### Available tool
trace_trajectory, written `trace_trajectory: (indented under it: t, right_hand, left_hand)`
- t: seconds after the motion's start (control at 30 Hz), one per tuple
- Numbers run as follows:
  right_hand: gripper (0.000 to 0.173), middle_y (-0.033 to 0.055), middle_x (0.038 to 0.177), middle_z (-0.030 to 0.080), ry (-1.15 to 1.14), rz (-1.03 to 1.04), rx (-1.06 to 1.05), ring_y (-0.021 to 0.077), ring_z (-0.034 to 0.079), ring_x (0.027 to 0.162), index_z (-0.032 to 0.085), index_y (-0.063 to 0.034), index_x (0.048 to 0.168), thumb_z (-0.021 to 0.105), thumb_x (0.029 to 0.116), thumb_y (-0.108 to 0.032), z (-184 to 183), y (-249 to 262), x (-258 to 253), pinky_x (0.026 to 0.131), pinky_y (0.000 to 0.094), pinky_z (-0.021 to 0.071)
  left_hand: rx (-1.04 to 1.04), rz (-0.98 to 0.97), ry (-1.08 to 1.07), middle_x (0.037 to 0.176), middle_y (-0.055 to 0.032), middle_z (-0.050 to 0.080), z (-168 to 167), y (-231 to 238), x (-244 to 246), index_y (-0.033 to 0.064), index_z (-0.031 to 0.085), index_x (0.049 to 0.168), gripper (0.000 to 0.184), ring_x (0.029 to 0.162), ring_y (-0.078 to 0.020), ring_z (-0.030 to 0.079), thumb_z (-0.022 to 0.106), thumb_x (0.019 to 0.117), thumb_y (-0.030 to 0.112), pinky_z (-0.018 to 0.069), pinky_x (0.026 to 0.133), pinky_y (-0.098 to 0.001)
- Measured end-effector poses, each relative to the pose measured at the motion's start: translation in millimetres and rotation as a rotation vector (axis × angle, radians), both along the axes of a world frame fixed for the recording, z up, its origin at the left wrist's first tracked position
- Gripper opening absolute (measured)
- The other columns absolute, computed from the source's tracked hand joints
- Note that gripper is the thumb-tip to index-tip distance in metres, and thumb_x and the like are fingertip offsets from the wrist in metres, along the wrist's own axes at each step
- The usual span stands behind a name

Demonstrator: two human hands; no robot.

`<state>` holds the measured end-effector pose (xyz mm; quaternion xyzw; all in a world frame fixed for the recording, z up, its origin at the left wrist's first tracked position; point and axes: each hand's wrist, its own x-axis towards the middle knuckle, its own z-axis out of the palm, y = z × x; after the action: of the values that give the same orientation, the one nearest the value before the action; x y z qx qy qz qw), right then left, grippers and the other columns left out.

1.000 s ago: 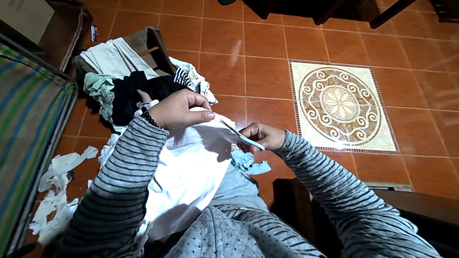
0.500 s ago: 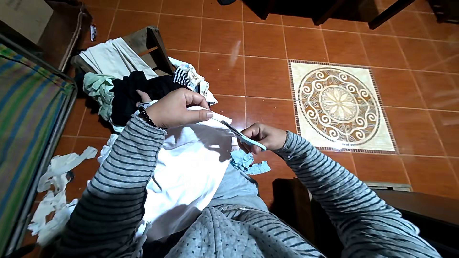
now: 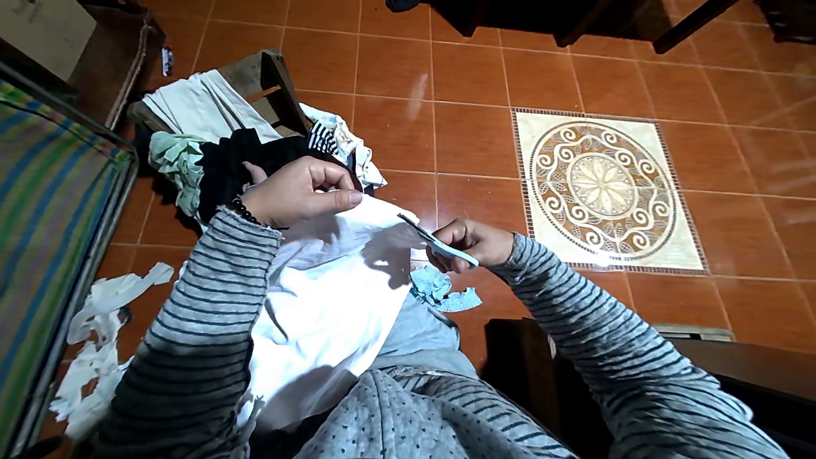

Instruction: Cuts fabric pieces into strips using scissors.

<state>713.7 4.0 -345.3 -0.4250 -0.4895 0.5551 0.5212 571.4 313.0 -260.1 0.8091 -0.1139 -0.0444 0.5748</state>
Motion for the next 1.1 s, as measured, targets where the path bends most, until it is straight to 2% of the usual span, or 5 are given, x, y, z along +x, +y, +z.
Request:
trace_trajectory:
  t: [0.17, 0.47, 0.7, 0.9, 1.1]
  right_hand:
    - [0.038, -0.0133, 0.085, 0.069, -0.015, 0.032, 0.006, -0.0053, 0.062, 0.077, 0.069, -0.0159, 0.098, 0.072, 0.0907, -0.053, 4, 9, -2, 0.068, 0.0151, 0.0509]
    - [0.026, -0.0155, 0.079, 0.068, 0.007, 0.033, -0.014, -0.0055, 0.062, 0.073, 0.069, -0.0202, 0.089, 0.075, 0.0902, -0.045, 5, 8, 1, 0.066, 0.0159, 0.0514]
    - [0.036, -0.013, 0.083, 0.069, -0.022, 0.055, -0.031, -0.005, 0.063, 0.074, 0.068, -0.0155, 0.095, 0.076, 0.0883, -0.05, 10, 13, -1, 0.065, 0.0149, 0.0511]
    - [0.022, -0.0167, 0.078, 0.067, -0.039, 0.032, -0.042, -0.0056, 0.062, 0.072, 0.068, -0.0197, 0.087, 0.076, 0.0895, -0.04, 9, 11, 3, 0.066, 0.0162, 0.0521]
    - [0.039, -0.0129, 0.083, 0.068, -0.038, 0.089, -0.019, -0.0051, 0.062, 0.075, 0.067, -0.0152, 0.094, 0.073, 0.0899, -0.054, 15, 16, -1, 0.066, 0.0152, 0.0507]
  left_hand:
    - [-0.006, -0.032, -0.035, 0.069, 0.0117, 0.061, 3, -6, 4, 0.0133, 0.068, 0.081, 0.017, 0.063, 0.0057, 0.055, 0.062, 0.0958, 0.018, 0.0447, 0.057, -0.012]
    - [0.016, -0.025, -0.032, 0.071, 0.0117, 0.064, 5, -4, 2, 0.013, 0.07, 0.082, 0.015, 0.065, 0.0059, 0.057, 0.063, 0.0944, 0.019, 0.0469, 0.06, -0.0128]
    - [-0.006, -0.06, -0.024, 0.067, 0.011, 0.062, 6, -13, 8, 0.0123, 0.069, 0.08, 0.016, 0.061, 0.0056, 0.055, 0.064, 0.0943, 0.017, 0.0437, 0.055, -0.0122]
    - [-0.009, -0.068, -0.023, 0.067, 0.0108, 0.062, 6, -14, 8, 0.0115, 0.07, 0.079, 0.017, 0.06, 0.0059, 0.055, 0.064, 0.0941, 0.016, 0.0435, 0.055, -0.0122]
    - [-0.012, -0.069, -0.014, 0.067, 0.01, 0.062, 4, -19, 10, 0.011, 0.07, 0.078, 0.018, 0.061, 0.0051, 0.055, 0.064, 0.0936, 0.017, 0.044, 0.055, -0.013]
